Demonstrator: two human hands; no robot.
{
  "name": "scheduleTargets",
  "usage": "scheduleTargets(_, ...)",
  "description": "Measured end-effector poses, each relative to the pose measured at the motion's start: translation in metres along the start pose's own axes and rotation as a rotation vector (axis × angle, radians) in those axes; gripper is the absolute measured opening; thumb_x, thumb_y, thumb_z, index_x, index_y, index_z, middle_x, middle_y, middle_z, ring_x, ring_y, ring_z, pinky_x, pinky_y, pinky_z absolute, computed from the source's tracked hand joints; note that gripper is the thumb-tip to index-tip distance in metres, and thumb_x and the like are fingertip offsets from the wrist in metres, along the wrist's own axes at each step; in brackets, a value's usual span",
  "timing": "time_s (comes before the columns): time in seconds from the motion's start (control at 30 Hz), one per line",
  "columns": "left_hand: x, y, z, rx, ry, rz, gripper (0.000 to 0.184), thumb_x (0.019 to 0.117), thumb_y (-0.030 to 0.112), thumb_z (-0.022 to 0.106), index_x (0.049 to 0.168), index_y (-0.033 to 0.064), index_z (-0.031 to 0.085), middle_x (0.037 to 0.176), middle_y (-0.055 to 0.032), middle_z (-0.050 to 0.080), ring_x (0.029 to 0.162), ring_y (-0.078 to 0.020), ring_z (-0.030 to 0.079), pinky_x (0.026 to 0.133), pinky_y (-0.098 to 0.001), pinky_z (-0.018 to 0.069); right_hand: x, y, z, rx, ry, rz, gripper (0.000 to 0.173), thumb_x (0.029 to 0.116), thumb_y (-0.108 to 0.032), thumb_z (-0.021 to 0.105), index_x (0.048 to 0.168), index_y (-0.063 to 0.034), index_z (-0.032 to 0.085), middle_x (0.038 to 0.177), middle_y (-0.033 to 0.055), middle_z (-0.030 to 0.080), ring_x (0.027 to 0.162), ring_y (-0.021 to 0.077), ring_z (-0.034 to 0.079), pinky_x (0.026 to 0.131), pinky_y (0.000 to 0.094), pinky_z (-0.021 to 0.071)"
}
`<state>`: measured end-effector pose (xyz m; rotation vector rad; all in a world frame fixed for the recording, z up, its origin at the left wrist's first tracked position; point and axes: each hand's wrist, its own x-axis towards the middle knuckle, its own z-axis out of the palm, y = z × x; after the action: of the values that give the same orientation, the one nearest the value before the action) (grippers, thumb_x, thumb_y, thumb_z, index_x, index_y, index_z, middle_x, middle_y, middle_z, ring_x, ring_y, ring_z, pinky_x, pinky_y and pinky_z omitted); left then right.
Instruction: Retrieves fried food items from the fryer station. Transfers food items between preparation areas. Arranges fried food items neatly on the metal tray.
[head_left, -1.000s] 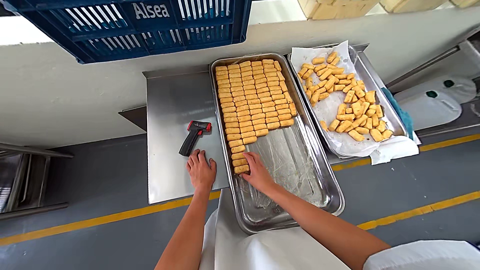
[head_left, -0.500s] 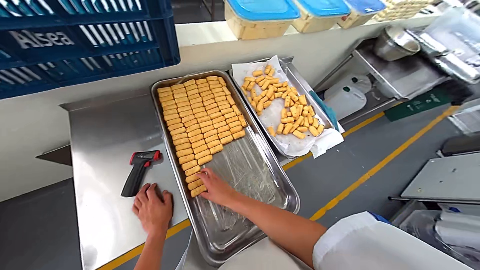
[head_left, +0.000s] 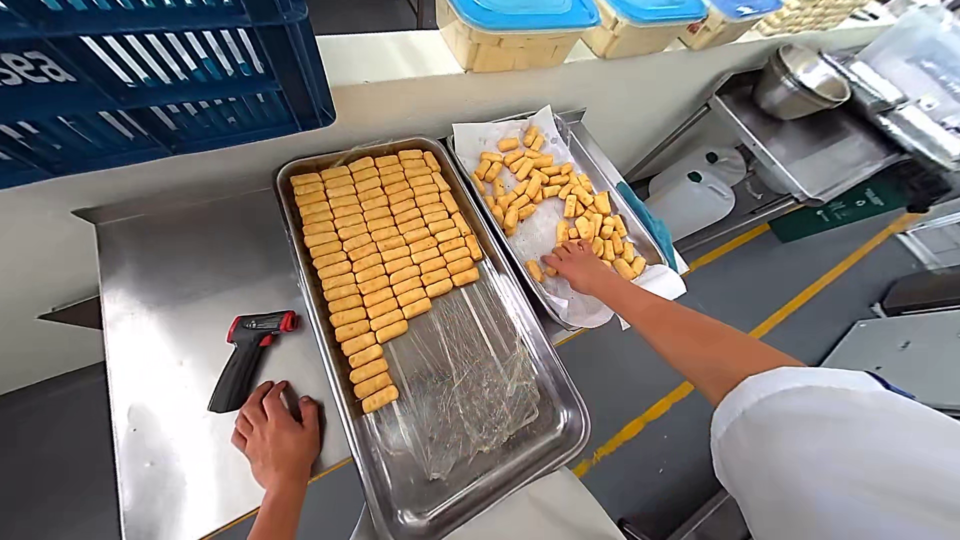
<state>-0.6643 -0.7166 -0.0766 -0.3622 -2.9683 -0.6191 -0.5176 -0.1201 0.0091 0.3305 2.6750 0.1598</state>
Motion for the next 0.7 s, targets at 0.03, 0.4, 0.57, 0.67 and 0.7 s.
scheduleTargets(0.03,0.0,0.0,0.0,0.004,-0.004,-0.004,0.061,0.0944,0.046,0.04,0.131,0.0035,0.063,0.145,-0.0231,0.054,0.138,-0.0471,0.046,0.111,-0.0659,0.0298,0.0,0.001,0.001,-0.034,0.006,-0.026,0.061,0.0842,0.01,0.071,0.14,-0.0149,0.062,0.133,0.0219,0.062,0.134,0.0452,0.051,0.109,0.0683,0.0356)
scheduleTargets(0.4,-0.001,0.0,0.0,0.006,-0.014,-0.019,0.06,0.0945,0.047,0.039,0.131,0.0051,0.063,0.148,-0.0221,0.052,0.139,-0.0465,0.044,0.112,-0.0655,0.0283,-0.032,-0.027,-0.02,0.533,-0.148,0.568,0.059,0.0929,-0.05,0.069,0.114,0.0043,0.064,0.104,0.0294,0.067,0.1,0.0478,0.067,0.081,0.0688,0.0503)
scheduleTargets(0.57,0.0,0.001,0.0,0.018,-0.005,-0.011,0.061,0.0941,0.047,0.039,0.13,0.0048,0.063,0.146,-0.0219,0.054,0.138,-0.0461,0.046,0.111,-0.0649,0.0297,-0.017,-0.026,-0.022,0.66,-0.029,0.67,0.062,0.0966,-0.053,0.062,0.118,0.0051,0.063,0.108,0.0305,0.066,0.104,0.0481,0.066,0.084,0.0686,0.0497)
scheduleTargets(0.67,-0.001,-0.001,0.001,0.019,-0.002,-0.006,0.06,0.0947,0.046,0.039,0.131,0.0051,0.063,0.147,-0.0217,0.053,0.138,-0.0459,0.045,0.111,-0.0643,0.0301,0.0,-0.021,-0.019,0.609,-0.093,0.578,0.064,0.099,-0.057,0.058,0.105,0.0067,0.067,0.103,0.0307,0.067,0.1,0.0478,0.066,0.083,0.069,0.0497)
scheduleTargets(0.7,0.0,-0.001,0.001,0.02,-0.002,-0.006,0.059,0.0949,0.046,0.039,0.131,0.0053,0.063,0.147,-0.0219,0.053,0.139,-0.0457,0.045,0.111,-0.064,0.03,0.004,-0.018,-0.015,0.596,-0.122,0.544,0.067,0.1004,-0.059,0.054,0.102,0.0062,0.068,0.1,0.0299,0.068,0.096,0.0468,0.067,0.082,0.0684,0.0505)
